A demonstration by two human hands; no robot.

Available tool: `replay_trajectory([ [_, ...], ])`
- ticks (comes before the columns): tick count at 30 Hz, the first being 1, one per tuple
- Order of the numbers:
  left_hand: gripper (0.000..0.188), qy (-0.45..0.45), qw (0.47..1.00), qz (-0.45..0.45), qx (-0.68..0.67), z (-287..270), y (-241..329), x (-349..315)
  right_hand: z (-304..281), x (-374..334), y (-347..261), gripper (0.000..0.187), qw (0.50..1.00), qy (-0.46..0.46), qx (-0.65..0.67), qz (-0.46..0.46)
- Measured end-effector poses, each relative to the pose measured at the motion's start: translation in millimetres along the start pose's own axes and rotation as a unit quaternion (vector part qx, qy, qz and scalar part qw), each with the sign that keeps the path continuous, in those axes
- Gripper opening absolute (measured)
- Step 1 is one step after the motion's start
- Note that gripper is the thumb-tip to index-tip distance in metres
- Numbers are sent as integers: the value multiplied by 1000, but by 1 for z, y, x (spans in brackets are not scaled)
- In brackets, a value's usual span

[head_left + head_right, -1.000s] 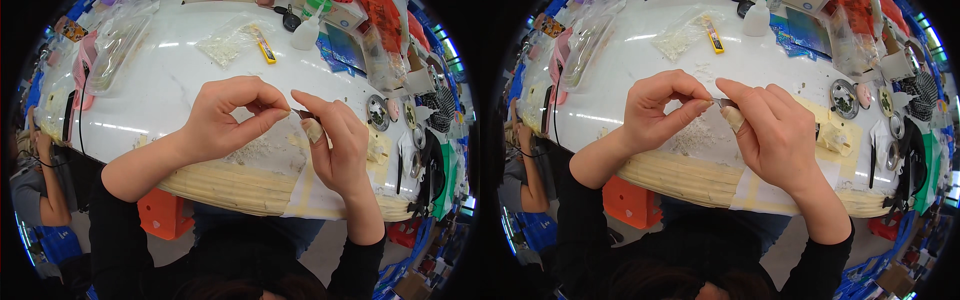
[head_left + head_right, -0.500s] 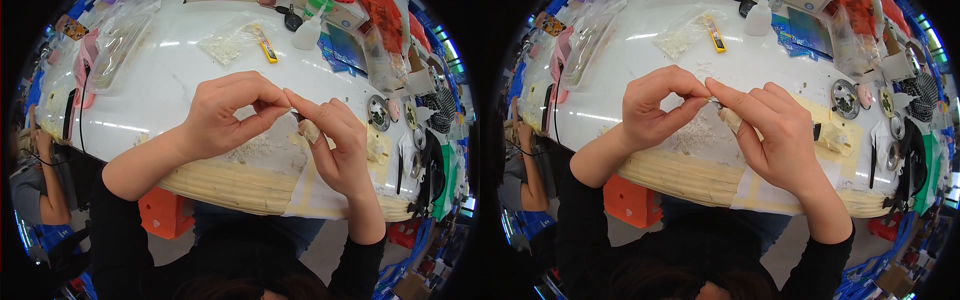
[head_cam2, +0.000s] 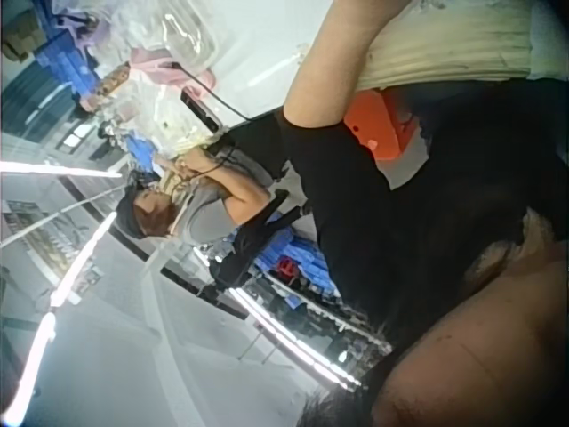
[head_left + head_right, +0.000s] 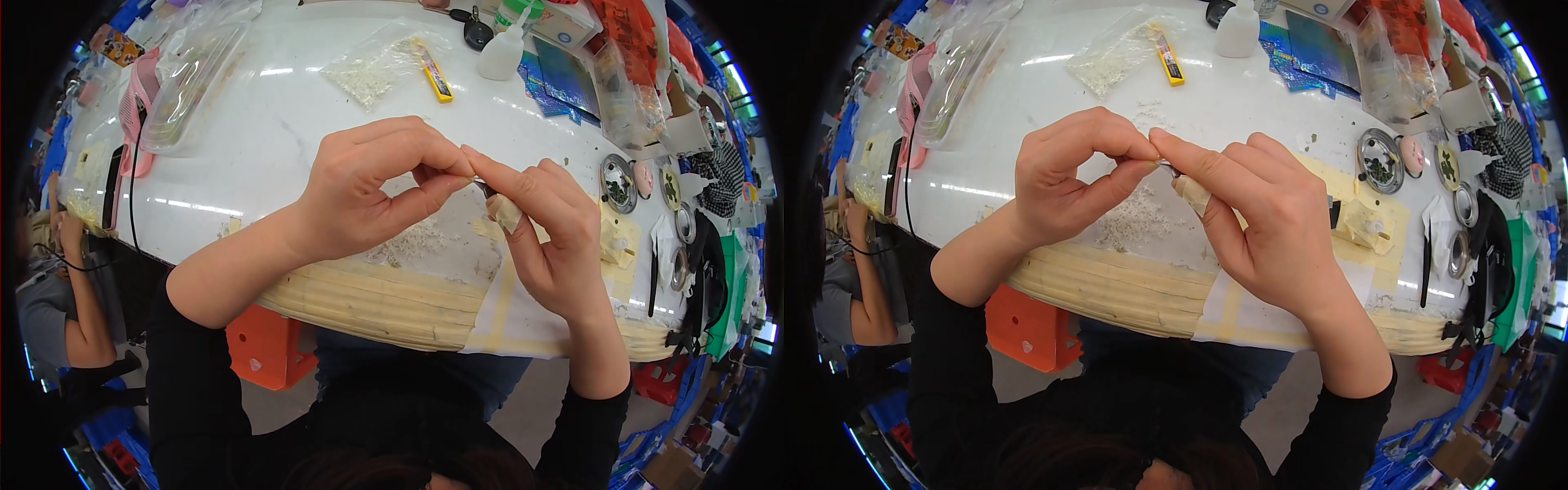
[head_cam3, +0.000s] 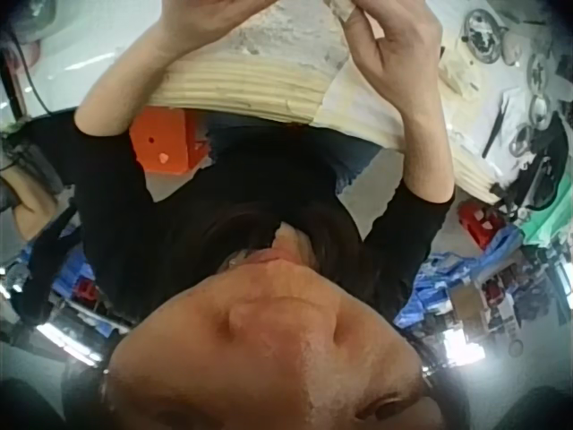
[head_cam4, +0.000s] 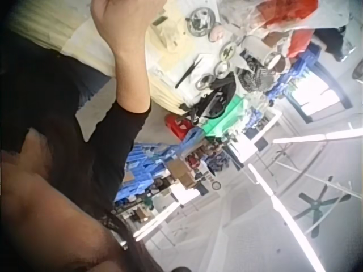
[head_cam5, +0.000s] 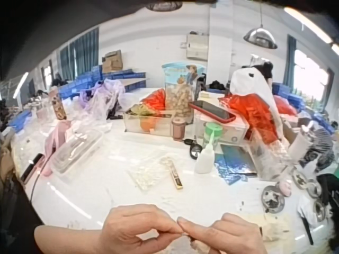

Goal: Assembling small components using tweezers and an assembly tool on a factory workbench.

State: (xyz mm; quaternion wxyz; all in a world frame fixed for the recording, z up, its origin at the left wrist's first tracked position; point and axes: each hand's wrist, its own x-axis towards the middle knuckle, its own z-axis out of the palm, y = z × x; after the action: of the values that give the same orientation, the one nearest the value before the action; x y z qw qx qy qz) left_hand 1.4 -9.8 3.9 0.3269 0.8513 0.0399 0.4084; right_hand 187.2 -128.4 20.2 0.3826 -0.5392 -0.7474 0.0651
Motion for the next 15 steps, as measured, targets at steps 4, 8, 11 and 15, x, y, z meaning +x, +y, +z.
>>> replay_trajectory([
  [4, 17, -4, 1000, 4, 8, -1, 1, 0, 0, 0, 0, 59, 1000, 1, -2, 1],
  [8, 17, -2, 1000, 12, 6, 0, 0, 1, -1, 0, -1, 58, 1000, 3, 0, 5],
  [11, 16, -9, 1000, -2, 1, -3, 2, 1, 1, 0, -1, 57, 1000, 5, 18, 5],
  [15, 11, -11, 993, -86, -83, -1, 1, -2, 2, -1, -1, 44, 997, 31, 63, 44],
])
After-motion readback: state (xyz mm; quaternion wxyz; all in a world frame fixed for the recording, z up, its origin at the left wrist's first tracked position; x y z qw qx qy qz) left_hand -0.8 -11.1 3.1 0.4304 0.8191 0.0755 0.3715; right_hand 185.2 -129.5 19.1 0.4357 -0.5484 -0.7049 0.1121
